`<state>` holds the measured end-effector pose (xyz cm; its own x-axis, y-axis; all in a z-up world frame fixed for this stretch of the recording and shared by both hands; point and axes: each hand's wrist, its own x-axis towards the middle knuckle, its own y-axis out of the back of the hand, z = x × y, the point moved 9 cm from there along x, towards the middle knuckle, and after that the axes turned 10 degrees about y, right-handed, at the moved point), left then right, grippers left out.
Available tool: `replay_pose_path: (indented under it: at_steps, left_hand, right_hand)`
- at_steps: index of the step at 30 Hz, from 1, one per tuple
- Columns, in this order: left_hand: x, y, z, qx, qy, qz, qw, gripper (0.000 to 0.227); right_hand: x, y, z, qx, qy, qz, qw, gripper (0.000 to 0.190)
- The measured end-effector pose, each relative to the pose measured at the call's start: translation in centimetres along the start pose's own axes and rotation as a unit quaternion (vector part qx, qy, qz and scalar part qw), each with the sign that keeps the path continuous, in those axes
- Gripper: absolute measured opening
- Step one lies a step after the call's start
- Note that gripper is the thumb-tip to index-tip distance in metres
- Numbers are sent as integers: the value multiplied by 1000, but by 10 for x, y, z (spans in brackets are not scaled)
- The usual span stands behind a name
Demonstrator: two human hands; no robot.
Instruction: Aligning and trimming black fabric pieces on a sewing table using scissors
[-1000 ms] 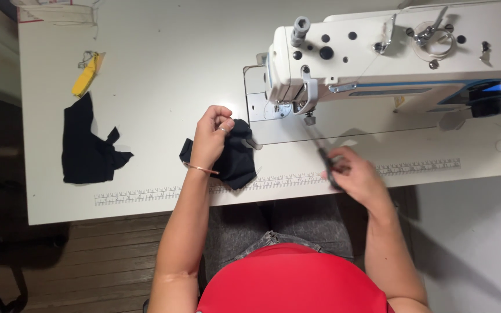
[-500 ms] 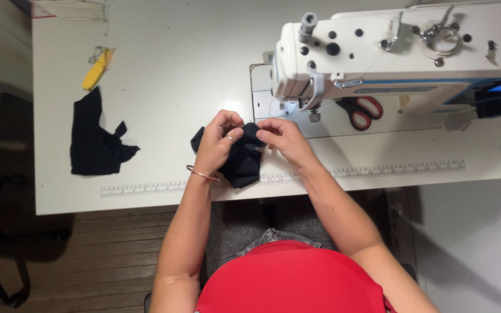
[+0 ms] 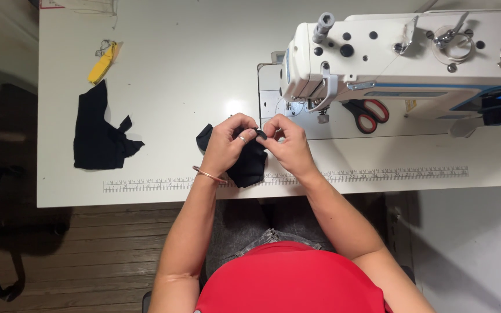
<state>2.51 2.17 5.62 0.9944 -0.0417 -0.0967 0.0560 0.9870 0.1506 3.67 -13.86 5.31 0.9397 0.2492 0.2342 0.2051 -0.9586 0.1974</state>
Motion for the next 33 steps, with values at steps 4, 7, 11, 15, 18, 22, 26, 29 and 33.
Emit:
replay_pose_path:
  at_steps: [4, 7, 11, 15, 18, 22, 26, 29, 33]
  left_hand:
    - [-8, 3, 4, -19, -52, 7, 998, 10]
    - [-9, 6, 5, -31, -74, 21, 997, 11]
    - [-12, 9, 10, -33, -91, 25, 995, 10]
    - [-13, 7, 10, -39, -106, 23, 993, 10]
    - [-16, 7, 16, -44, -117, 21, 992, 10]
    - [-20, 8, 19, -41, -120, 14, 992, 10]
    - [-23, 6, 18, -48, -125, 3, 991, 13]
    - [-25, 5, 17, -50, -130, 2, 990, 15]
    - [-26, 5, 15, -52, -134, 4, 990, 16]
  right_hand:
    - [-3, 0, -17, 2, 41, 17, 999, 23]
    - [-3, -1, -20, -3, 56, 16, 998, 35]
    - [-1, -5, -42, -47, 132, 7, 990, 18]
    - [-2, -5, -65, -48, 200, 27, 978, 19]
    - [-6, -4, -61, -80, 239, 40, 967, 24]
    - [-10, -4, -55, -99, 265, 66, 957, 30]
    - [-12, -3, -63, -102, 296, 89, 946, 24]
    - [-18, -4, -59, -116, 322, 89, 936, 19]
    - [-26, -2, -55, -121, 356, 110, 920, 23]
